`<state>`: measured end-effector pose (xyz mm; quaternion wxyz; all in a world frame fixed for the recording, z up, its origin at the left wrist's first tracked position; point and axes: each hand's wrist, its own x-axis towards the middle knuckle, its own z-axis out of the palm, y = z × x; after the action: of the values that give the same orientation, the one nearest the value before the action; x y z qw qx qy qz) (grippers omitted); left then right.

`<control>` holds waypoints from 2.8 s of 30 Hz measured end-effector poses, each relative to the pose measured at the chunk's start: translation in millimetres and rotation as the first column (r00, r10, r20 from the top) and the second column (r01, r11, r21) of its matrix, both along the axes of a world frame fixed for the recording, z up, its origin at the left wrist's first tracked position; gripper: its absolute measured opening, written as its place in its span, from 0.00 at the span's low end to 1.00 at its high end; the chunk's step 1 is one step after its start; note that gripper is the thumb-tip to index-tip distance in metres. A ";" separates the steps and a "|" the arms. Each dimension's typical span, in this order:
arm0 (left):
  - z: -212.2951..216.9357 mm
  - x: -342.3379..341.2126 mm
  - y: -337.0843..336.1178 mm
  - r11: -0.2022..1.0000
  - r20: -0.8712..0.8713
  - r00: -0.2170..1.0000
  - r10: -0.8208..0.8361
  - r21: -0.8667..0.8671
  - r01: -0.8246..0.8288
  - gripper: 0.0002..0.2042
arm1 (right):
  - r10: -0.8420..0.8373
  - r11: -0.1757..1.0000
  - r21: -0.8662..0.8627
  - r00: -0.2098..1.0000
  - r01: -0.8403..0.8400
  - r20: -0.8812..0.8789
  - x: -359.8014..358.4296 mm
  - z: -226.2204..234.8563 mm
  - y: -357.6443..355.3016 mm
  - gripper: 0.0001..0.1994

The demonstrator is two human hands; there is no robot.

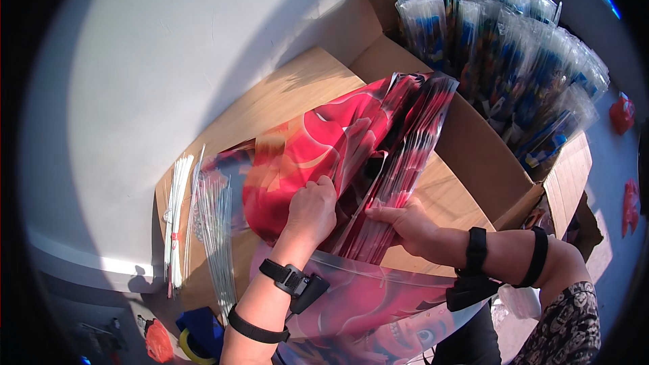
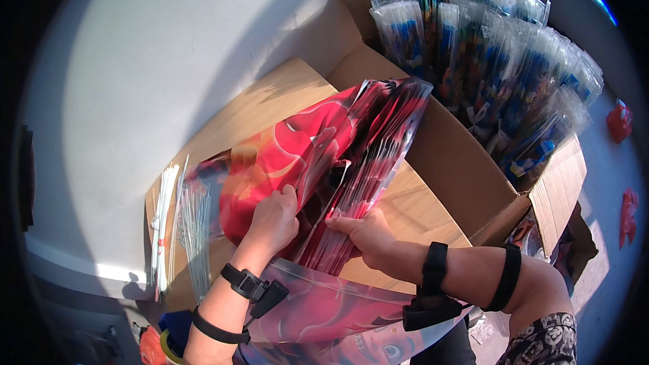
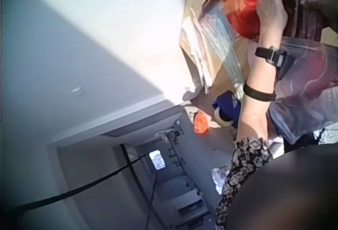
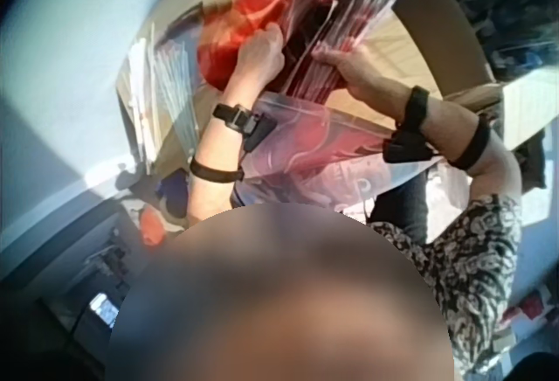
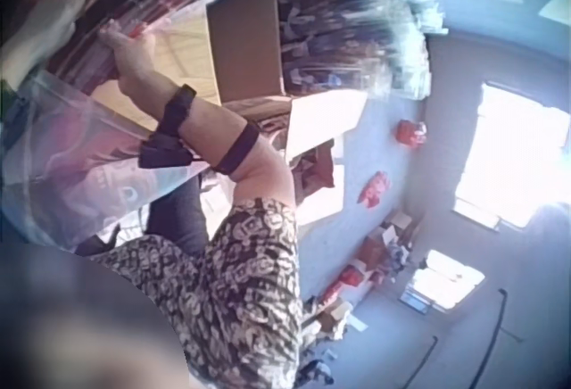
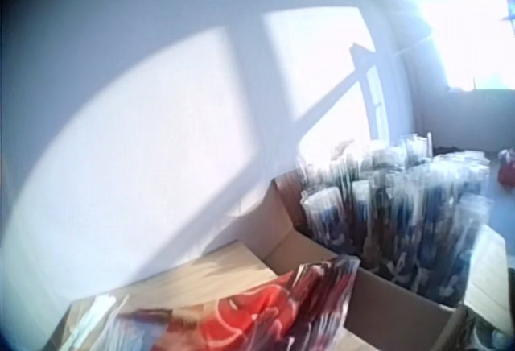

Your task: Assembling plastic kites by attaching sticks and strings.

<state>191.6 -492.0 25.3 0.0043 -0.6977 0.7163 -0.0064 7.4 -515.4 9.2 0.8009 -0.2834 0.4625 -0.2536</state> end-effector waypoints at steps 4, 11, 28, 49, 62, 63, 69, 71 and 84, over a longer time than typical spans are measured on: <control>-1.0 12.5 -9.8 0.990 0.064 0.997 -0.052 -0.128 0.059 0.08 | -0.040 0.999 -0.034 0.999 0.041 0.025 17.2 -16.4 -9.4 0.11; 33.0 55.0 -77.6 0.936 0.390 0.921 0.006 -0.325 0.132 0.04 | -0.184 0.982 0.013 0.942 0.188 0.282 94.6 -37.0 -98.6 0.07; 40.6 2.6 37.0 0.989 -0.041 0.989 -0.144 -0.040 0.142 0.30 | 0.257 0.837 -0.409 0.921 -0.364 -0.294 15.0 -1.1 -122.3 0.21; 21.8 -27.4 138.2 0.965 -0.152 0.986 0.069 -0.242 -0.105 0.19 | -0.288 0.039 -0.769 0.730 -0.638 -0.620 -41.0 -35.4 38.8 0.08; -10.0 -64.6 265.5 0.961 -0.225 0.936 0.270 0.129 -0.246 0.48 | -0.404 -0.026 -0.797 0.735 -0.604 -0.544 -63.1 -13.3 105.0 0.30; -12.5 -63.5 263.0 0.960 -0.234 0.933 0.273 0.130 -0.249 0.47 | -0.351 -0.060 -0.769 0.734 -0.637 -0.581 -75.4 -11.6 128.9 0.31; -25.1 -73.4 292.4 0.892 -0.240 0.873 0.425 -0.053 -0.449 0.31 | -0.291 -0.075 -0.560 0.555 -0.825 -0.779 -111.5 -30.2 220.0 0.29; -31.1 -72.0 319.4 0.838 -0.189 0.832 0.522 -0.066 -0.541 0.30 | -0.281 -0.079 -0.562 0.560 -0.823 -0.780 -108.2 -30.5 221.9 0.29; -13.9 -1.4 310.2 0.733 -0.304 0.701 0.646 -0.010 -0.680 0.30 | -0.371 -0.049 -0.529 0.507 -0.847 -0.778 -105.5 -29.2 206.3 0.29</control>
<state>190.2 -181.8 11.4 -0.1373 -0.9011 0.4081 0.0508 -98.1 -309.1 -20.0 0.0811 -0.9174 0.3608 -0.1470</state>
